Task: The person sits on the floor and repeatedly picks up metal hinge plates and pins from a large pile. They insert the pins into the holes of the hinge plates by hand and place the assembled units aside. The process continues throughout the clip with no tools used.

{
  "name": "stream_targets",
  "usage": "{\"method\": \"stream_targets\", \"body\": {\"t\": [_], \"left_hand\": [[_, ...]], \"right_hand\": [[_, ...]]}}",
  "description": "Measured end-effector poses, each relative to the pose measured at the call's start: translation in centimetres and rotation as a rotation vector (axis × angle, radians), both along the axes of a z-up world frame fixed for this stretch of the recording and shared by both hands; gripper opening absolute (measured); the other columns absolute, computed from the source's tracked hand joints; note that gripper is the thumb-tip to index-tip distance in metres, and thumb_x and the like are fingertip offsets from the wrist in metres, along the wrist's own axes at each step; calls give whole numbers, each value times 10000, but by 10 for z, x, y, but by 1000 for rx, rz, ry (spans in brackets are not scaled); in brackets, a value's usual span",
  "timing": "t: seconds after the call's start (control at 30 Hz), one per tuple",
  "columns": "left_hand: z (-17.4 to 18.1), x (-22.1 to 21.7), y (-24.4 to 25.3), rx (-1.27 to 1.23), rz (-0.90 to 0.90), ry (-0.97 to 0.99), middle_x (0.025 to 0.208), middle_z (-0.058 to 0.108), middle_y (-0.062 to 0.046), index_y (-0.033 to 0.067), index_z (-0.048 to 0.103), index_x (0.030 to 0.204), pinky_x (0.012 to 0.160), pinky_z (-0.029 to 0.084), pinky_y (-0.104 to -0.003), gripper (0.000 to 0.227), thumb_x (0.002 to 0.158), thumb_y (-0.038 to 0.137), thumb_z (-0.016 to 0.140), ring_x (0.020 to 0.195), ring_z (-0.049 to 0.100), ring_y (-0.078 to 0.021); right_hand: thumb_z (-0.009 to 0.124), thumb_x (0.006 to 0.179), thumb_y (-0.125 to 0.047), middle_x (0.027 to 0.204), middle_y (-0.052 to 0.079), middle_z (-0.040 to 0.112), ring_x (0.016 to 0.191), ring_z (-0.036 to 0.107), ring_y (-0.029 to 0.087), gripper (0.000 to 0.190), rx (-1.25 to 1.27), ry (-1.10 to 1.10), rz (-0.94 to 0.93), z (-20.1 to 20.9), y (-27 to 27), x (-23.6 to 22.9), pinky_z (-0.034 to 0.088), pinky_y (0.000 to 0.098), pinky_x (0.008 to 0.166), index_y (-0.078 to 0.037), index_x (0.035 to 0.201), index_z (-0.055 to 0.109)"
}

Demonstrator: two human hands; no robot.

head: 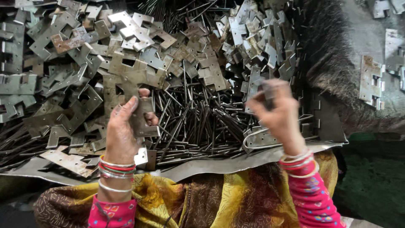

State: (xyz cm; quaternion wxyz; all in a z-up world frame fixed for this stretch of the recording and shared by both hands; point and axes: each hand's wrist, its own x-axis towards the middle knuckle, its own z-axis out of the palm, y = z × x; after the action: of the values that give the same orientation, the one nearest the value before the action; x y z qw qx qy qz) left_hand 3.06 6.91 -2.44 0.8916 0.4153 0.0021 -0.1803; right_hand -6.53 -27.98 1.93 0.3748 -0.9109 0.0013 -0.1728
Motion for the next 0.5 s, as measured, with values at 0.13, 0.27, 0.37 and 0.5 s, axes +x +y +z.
{"method": "stream_targets", "body": {"t": [0.13, 0.27, 0.37, 0.5], "left_hand": [[5, -7, -13, 155, -106, 102, 1024, 735, -164, 11, 578, 1262, 663, 663, -400, 441, 997, 362, 537, 799, 761, -235], [6, -9, -25, 163, -188, 37, 1103, 725, -179, 45, 554, 1336, 677, 650, -401, 474, 1033, 406, 503, 823, 742, -246], [1, -10, -30, 155, -208, -1, 1146, 710, -178, 80, 503, 1377, 684, 649, -398, 470, 1035, 402, 488, 843, 743, -248], [-6, -14, -39, 150, -249, 5, 1160, 705, -167, 73, 473, 1372, 694, 660, -399, 470, 1026, 388, 505, 874, 746, -244]], "right_hand": [[814, 770, -122, 978, 91, 678, 871, 664, 264, 456, -484, -41, 225, -28, 37, 9, 561, 379, 756, -77, 1181, 620], [739, 877, -44, 1064, 77, 685, 923, 701, 213, 408, -163, 97, 104, -27, 32, 6, 605, 333, 741, -76, 1260, 602], [803, 874, -51, 1050, 119, 658, 883, 681, 241, 316, 37, -58, -82, -13, 8, -1, 593, 368, 752, -51, 1148, 645], [692, 955, -75, 1052, 119, 708, 968, 719, 233, 216, 1086, -48, -220, -3, -14, 2, 622, 384, 861, -39, 1164, 645]]}}
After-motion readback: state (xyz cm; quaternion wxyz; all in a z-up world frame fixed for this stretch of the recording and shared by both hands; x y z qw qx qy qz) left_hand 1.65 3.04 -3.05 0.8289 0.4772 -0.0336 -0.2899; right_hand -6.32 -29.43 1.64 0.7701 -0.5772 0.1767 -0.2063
